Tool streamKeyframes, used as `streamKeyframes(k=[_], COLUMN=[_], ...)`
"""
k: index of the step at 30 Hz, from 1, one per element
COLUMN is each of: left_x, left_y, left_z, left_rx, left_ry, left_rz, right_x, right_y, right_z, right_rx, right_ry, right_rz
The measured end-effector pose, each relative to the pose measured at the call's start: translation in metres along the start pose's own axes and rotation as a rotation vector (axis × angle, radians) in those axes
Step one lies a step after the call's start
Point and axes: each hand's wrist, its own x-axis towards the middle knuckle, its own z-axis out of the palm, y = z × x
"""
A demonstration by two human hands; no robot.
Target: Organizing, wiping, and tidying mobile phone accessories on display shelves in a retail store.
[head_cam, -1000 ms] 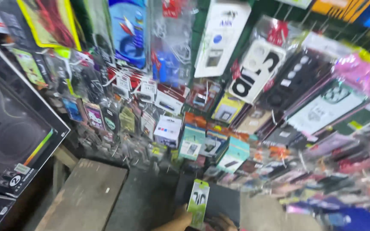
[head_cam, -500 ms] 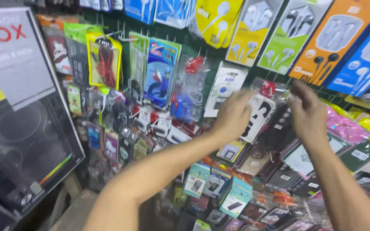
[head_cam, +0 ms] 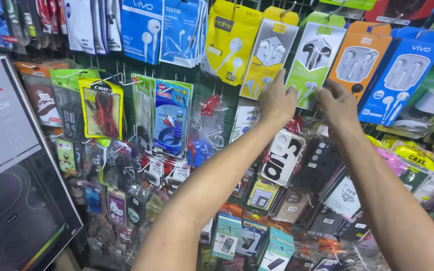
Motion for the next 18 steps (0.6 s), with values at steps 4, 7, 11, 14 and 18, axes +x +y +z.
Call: streamKeyframes(k=[4, 7, 11, 14, 18], left_x=[0.010, 0.032, 0.003, 0.002, -0.008], left_y=[0.005, -0.014, 0.050, 0.058, 0.069], left_z=[-0.009, 0.012, -0.026, -0.030, -0.038], left_rx=[0.052, 0.026, -0.106, -0.442, -0.451], left_ry=[0.001, -0.034, -0.045, -0.089, -0.128], left_rz=[-0.067, -0.106, -0.209, -0.156, -0.079], right_x=[0.010, 0.002, -0.011, -0.018, -0.026], right_y=[-0.001, -0.031, -0.075, -0.083, -0.094], right_z=[-0.005, -0.006, -0.019, -0.023, -0.034], right_rx=[0.125, 0.184, 0.437, 0.500, 0.502], right_ry=[-0.005, 0.005, -0.116, -0.142, -0.155], right_rz=[0.090, 0.101, 0.210, 0.158, 0.118])
